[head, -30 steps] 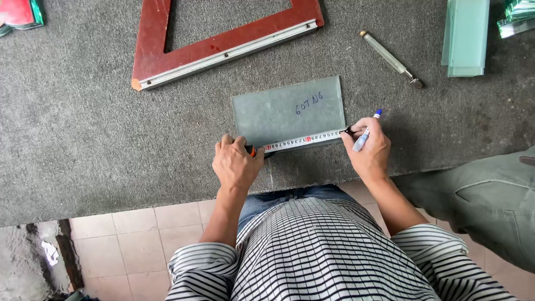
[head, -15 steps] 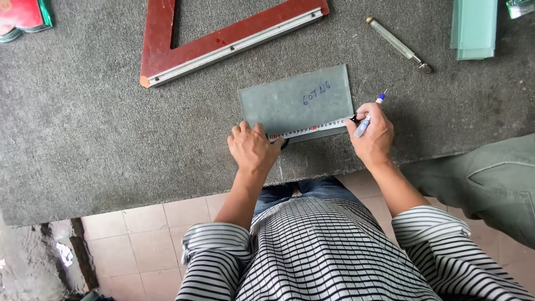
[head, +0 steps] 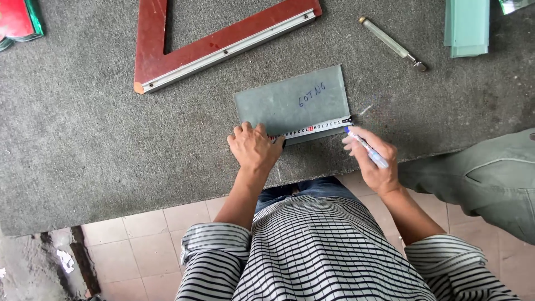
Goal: Measuring, marking, and cutting glass panes on a workshop table using a square and glass cutter.
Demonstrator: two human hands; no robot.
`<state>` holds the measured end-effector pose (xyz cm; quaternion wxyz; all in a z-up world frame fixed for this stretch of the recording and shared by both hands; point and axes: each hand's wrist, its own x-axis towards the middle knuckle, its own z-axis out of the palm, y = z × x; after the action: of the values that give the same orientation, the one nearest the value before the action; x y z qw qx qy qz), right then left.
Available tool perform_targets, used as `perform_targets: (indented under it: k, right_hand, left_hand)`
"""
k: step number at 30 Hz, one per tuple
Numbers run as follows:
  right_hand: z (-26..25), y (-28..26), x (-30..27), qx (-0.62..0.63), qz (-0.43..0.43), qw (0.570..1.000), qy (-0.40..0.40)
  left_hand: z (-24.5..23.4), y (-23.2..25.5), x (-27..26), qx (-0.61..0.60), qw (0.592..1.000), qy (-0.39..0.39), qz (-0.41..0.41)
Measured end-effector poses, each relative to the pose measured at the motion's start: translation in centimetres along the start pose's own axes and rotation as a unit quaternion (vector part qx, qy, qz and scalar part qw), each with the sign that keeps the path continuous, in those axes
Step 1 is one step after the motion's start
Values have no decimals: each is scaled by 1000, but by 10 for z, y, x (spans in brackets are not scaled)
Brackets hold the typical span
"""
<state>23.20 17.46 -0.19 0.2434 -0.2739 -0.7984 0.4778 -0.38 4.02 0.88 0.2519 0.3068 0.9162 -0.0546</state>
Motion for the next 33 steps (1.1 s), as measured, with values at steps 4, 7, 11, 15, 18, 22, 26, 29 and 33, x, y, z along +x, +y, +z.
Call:
perform_targets:
  k: [4, 7, 11, 15, 18, 22, 26, 29, 33]
  right_hand:
    - [10, 8, 3, -68, 12, 997, 25]
    - [16, 17, 8, -87, 1, 996, 32]
    - [22, 22, 12, -87, -6, 996, 33]
    - [24, 15, 15, -78, -8, 996, 39]
    - [25, 19, 15, -89, -13, 995, 39]
    - [26, 20, 16, -91, -15, 995, 40]
    - [26, 21, 17, -90, -16, 995, 38]
    - [26, 24, 17, -89, -21, 995, 36]
    - [26, 21, 19, -95, -19, 995, 34]
  left_hand:
    - [7, -4, 3, -5, 1000, 13, 3]
    - [7, -1, 3, 2, 1000, 10, 3]
    - [5, -2, 3, -7, 1000, 16, 1]
    - [7, -2, 3, 1, 1000, 19, 0]
    - [8, -2, 5, 1, 1000, 24, -1]
    - [10, -3, 7, -9, 1000, 26, -3]
    - [7, -2, 5, -7, 1000, 24, -5]
    - [4, -2, 4, -5, 1000, 19, -8]
    - [13, -5, 6, -24, 999, 33, -6]
